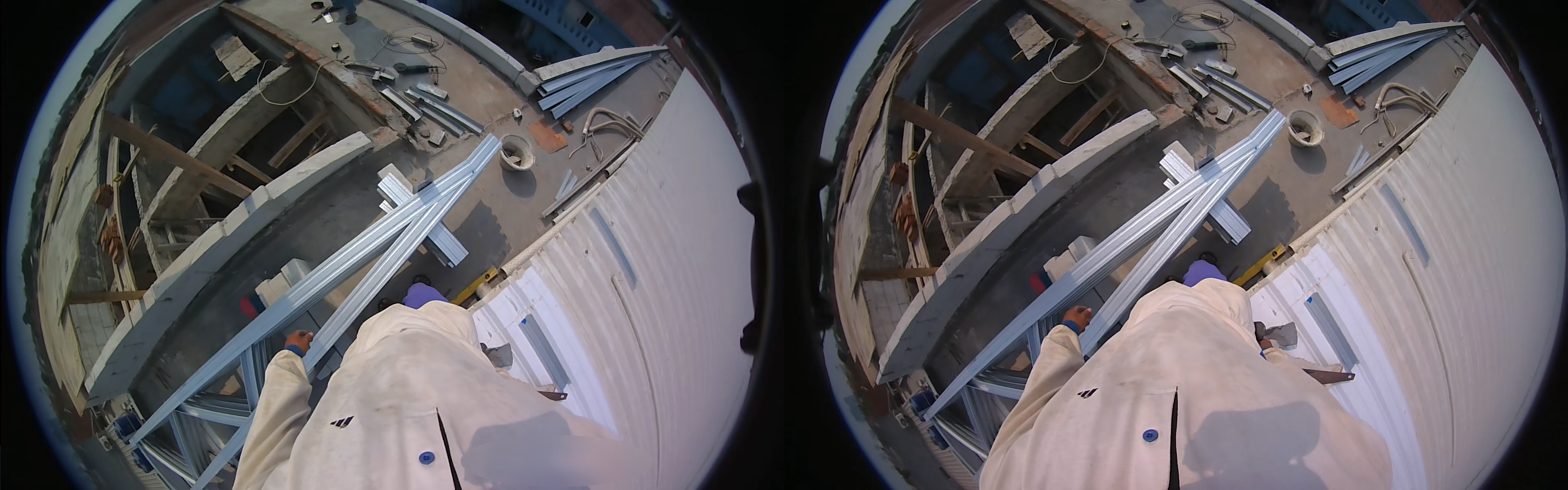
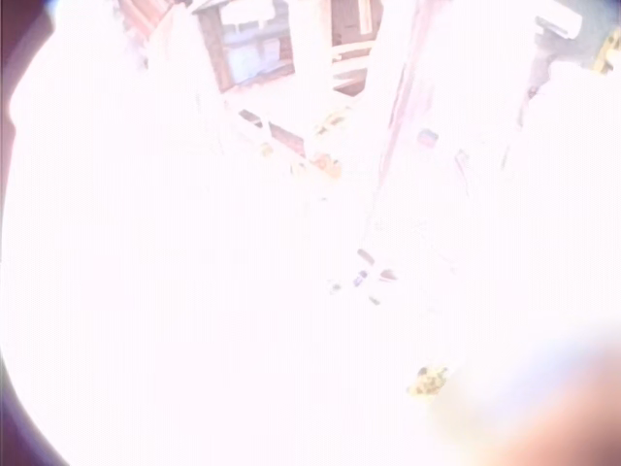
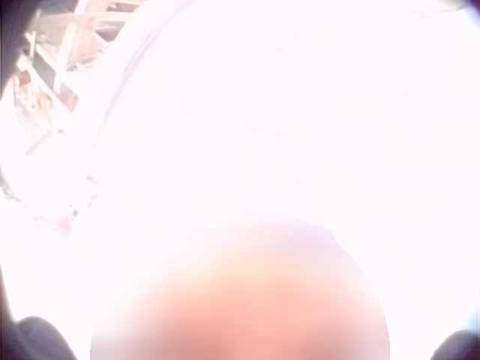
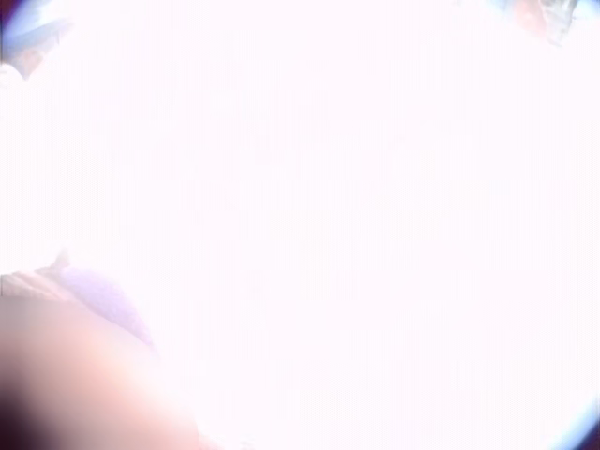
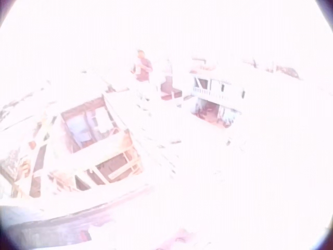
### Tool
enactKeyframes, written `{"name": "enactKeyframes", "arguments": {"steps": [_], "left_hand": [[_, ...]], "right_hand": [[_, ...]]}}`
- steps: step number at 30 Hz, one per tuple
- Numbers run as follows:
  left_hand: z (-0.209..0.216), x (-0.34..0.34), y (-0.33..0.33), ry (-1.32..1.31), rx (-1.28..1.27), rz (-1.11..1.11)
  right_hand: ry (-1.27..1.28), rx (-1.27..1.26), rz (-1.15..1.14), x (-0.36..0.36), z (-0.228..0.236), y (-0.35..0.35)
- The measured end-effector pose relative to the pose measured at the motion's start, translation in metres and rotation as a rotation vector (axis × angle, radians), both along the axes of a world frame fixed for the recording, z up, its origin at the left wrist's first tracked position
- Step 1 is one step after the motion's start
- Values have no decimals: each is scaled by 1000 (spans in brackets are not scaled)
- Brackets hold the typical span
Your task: The person assembles a metal frame on a rooftop using a cordless drill. They position metal beams, align them, and fasten them with screws, occasionally picking up additional screws and adjusting the frame.
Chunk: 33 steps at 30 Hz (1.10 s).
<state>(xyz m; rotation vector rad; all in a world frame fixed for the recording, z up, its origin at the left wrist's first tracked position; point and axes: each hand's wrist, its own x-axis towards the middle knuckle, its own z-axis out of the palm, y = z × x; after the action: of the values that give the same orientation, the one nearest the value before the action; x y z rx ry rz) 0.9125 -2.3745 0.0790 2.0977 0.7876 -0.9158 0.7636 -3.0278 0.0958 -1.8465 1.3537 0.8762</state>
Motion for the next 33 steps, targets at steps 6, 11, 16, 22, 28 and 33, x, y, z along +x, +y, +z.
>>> {"name": "enactKeyframes", "arguments": {"steps": [6, 11, 16, 22, 28, 33], "left_hand": [[16, 0, -44, -251, -162, 201], [12, -59, -90, -256, 21, 279], [24, -158, -156, 19, 154, 555], [19, -236, -261, 23, 150, 936], [-21, -263, -395, 115, -47, 1107], [-45, -259, -450, 253, -57, 982]], "right_hand": [[-48, 0, 86, 70, 17, -2], [-139, 24, 363, 185, 23, 3], [-154, 88, 754, 311, 22, 41], [-128, 106, 1172, 435, 18, 110], [-112, 124, 1477, 486, 25, 197], [-72, 124, 1688, 493, 28, 265]]}}
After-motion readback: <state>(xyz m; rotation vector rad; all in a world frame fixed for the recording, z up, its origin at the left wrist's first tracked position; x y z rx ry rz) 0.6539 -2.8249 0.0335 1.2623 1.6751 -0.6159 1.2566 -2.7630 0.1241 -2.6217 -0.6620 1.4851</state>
